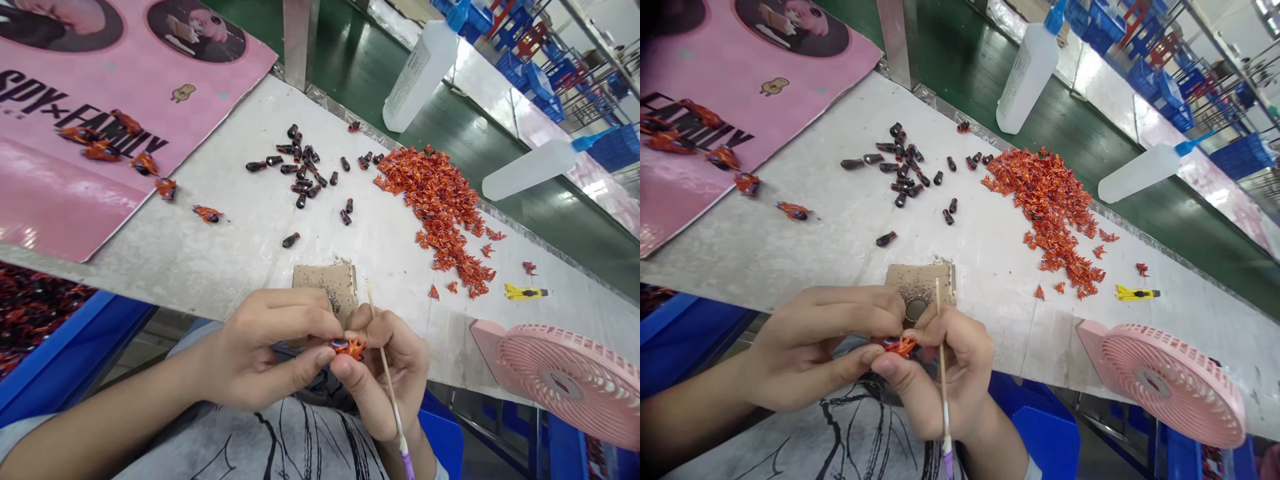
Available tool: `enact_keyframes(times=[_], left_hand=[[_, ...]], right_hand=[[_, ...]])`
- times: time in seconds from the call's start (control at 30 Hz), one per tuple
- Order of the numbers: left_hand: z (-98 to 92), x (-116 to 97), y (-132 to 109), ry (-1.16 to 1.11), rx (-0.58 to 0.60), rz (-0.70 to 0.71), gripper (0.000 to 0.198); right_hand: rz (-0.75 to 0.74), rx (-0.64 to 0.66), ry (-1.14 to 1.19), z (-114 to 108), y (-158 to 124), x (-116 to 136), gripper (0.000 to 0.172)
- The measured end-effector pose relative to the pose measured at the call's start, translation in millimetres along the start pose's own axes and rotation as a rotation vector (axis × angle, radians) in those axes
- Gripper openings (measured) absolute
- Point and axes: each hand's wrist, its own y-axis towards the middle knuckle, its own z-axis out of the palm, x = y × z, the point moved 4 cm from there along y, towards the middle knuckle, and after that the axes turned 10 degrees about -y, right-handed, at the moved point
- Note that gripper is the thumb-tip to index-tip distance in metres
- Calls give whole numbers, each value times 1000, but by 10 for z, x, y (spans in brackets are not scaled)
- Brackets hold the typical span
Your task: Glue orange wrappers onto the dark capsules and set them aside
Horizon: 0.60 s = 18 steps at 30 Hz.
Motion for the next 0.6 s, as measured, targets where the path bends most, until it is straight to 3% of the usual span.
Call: enact_keyframes(times=[0.33,0.47,0.6], left_hand=[[33,30,-10,-51,-68,-21,11],[10,157,-50,-256,-166,-223,21],[18,302,-118,-518,-253,-407,30]], right_hand=[[-21,-15,4,-27,18,31,38],[-116,-67,-139,-44,43,33,22],[-183,-59,-294,-54,61,80,22]])
